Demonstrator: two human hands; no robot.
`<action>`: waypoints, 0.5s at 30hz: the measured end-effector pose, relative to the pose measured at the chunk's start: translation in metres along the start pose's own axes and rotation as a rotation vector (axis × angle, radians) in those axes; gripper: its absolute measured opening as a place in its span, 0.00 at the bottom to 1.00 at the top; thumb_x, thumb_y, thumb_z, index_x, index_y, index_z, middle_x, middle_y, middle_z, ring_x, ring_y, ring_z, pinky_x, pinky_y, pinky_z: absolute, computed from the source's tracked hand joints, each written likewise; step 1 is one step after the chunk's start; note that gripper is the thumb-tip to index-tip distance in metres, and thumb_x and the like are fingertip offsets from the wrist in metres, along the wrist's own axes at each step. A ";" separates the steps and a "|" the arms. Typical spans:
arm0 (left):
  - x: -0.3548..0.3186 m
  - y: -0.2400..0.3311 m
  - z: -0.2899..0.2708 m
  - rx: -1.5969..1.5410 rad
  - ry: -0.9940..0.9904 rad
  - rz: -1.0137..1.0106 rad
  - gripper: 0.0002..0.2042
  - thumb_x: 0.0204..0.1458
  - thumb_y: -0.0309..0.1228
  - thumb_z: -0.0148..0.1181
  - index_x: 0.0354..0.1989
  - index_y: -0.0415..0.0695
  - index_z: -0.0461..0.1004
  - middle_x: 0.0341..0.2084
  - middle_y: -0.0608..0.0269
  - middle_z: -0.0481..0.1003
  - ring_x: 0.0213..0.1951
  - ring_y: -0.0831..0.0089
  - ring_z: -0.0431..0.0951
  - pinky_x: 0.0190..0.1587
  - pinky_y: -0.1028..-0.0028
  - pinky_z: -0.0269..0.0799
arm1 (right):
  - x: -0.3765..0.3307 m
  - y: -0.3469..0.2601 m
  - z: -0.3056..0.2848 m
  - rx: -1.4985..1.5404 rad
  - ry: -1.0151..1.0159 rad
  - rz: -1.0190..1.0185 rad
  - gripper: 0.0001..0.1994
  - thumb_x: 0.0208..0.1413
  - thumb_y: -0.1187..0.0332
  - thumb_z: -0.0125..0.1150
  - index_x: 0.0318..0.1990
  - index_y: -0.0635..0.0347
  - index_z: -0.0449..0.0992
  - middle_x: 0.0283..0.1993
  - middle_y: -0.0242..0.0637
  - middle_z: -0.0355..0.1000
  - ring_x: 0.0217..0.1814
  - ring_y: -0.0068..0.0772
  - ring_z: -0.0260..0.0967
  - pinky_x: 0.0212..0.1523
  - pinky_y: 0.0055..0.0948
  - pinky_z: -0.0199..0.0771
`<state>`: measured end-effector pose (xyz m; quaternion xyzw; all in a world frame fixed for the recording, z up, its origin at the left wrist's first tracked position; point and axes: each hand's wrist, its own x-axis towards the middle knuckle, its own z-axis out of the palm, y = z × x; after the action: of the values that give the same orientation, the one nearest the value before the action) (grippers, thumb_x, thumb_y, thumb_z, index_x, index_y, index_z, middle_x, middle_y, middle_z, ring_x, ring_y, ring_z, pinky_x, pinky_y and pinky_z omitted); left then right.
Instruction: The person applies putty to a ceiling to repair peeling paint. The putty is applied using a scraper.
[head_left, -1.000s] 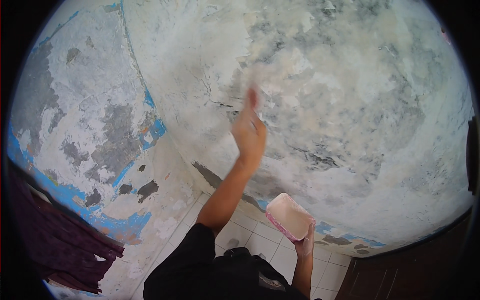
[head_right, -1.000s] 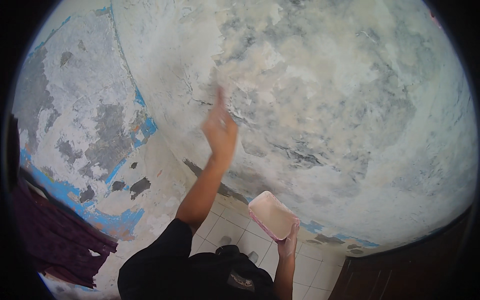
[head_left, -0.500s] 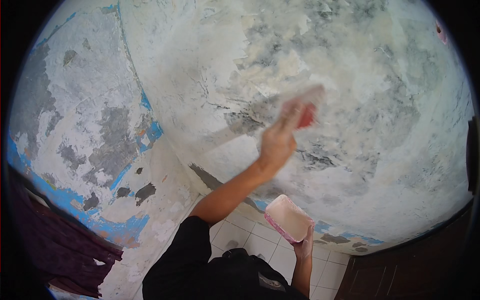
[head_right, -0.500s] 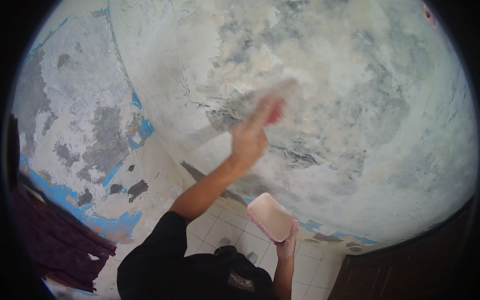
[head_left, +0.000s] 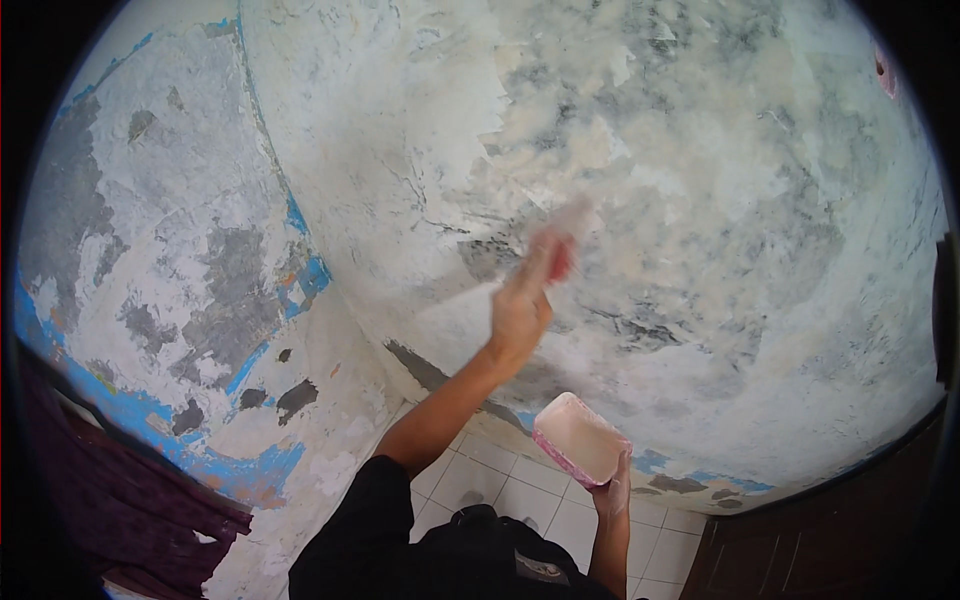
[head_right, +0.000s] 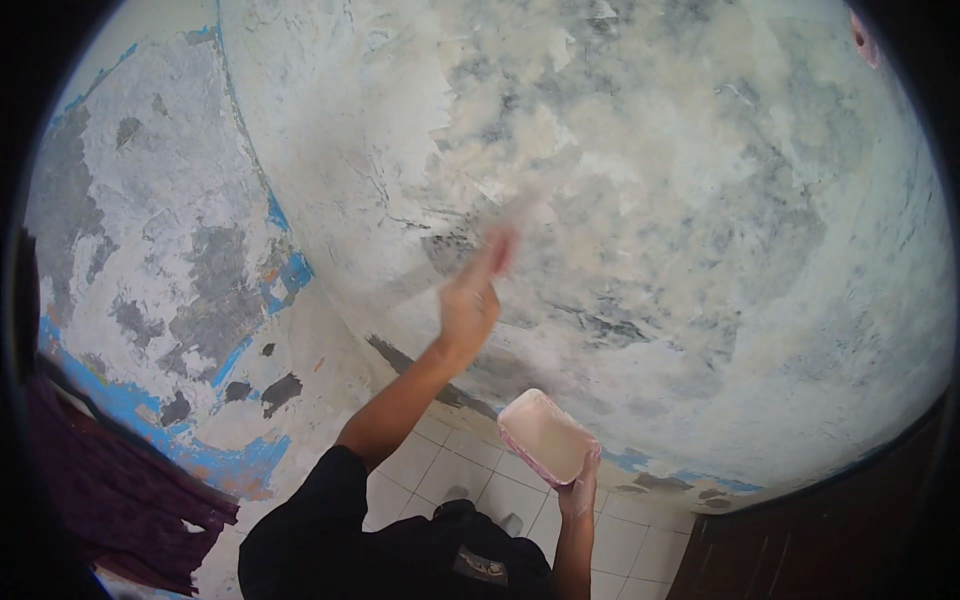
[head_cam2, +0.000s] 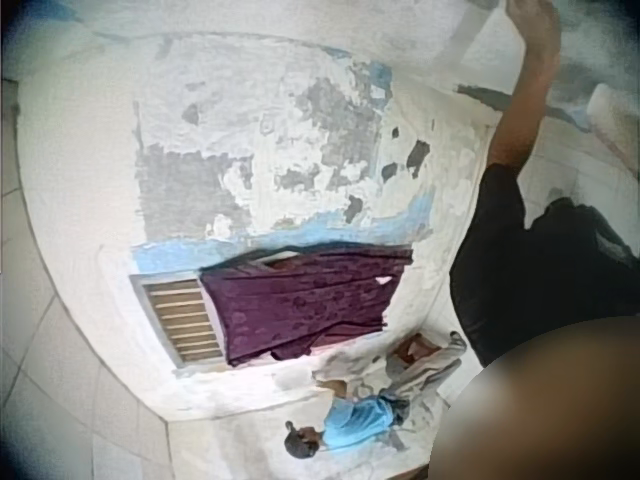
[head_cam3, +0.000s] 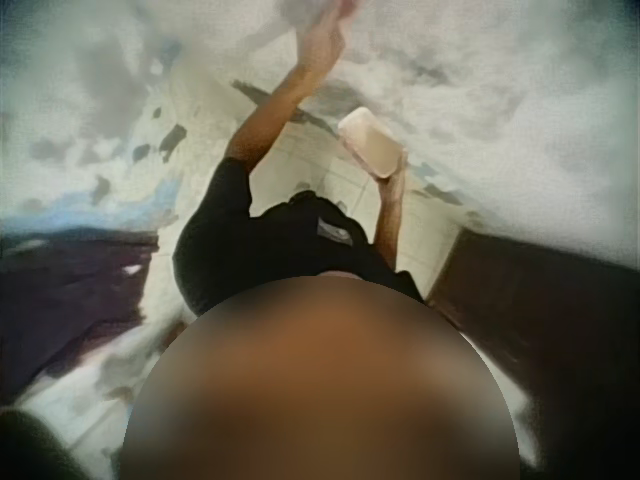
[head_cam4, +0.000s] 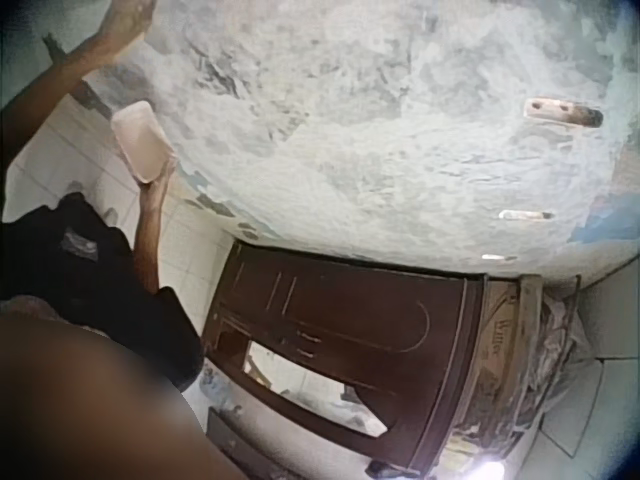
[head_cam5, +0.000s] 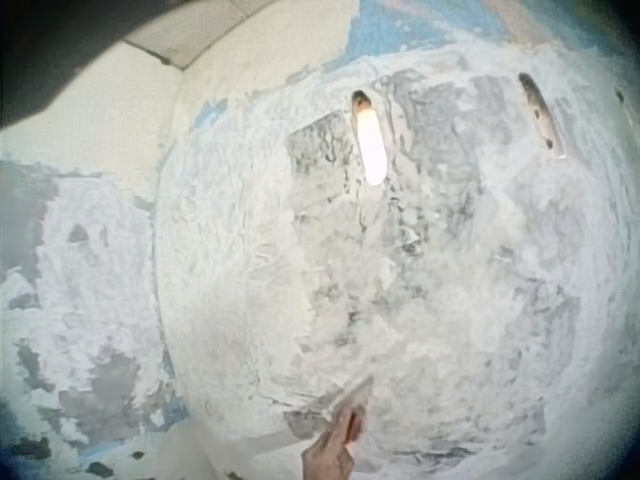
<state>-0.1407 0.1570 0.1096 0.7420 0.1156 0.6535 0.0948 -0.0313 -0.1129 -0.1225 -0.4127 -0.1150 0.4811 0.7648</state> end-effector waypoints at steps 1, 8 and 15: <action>0.020 0.004 -0.014 0.048 0.075 -0.094 0.31 0.53 0.11 0.49 0.69 0.40 0.67 0.60 0.46 0.75 0.54 0.61 0.82 0.52 0.69 0.78 | 0.001 0.003 -0.001 0.002 0.002 -0.003 0.33 0.68 0.38 0.46 0.71 0.46 0.57 0.69 0.36 0.63 0.70 0.41 0.64 0.61 0.49 0.75; 0.094 -0.027 0.023 0.542 0.240 0.176 0.38 0.45 0.11 0.56 0.70 0.40 0.64 0.62 0.41 0.71 0.48 0.53 0.84 0.35 0.70 0.81 | 0.008 0.024 0.000 0.027 -0.028 0.005 0.34 0.67 0.37 0.47 0.71 0.47 0.57 0.70 0.37 0.63 0.70 0.41 0.64 0.61 0.48 0.75; 0.035 0.029 0.043 0.254 -0.164 0.285 0.37 0.46 0.11 0.56 0.70 0.40 0.64 0.66 0.40 0.66 0.58 0.46 0.77 0.42 0.65 0.85 | 0.008 0.018 0.005 0.062 0.001 -0.024 0.32 0.67 0.37 0.48 0.70 0.44 0.59 0.69 0.36 0.63 0.70 0.41 0.64 0.58 0.51 0.77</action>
<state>-0.0920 0.1404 0.1459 0.8075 0.0831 0.5779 -0.0839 -0.0414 -0.1002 -0.1350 -0.3876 -0.1046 0.4752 0.7829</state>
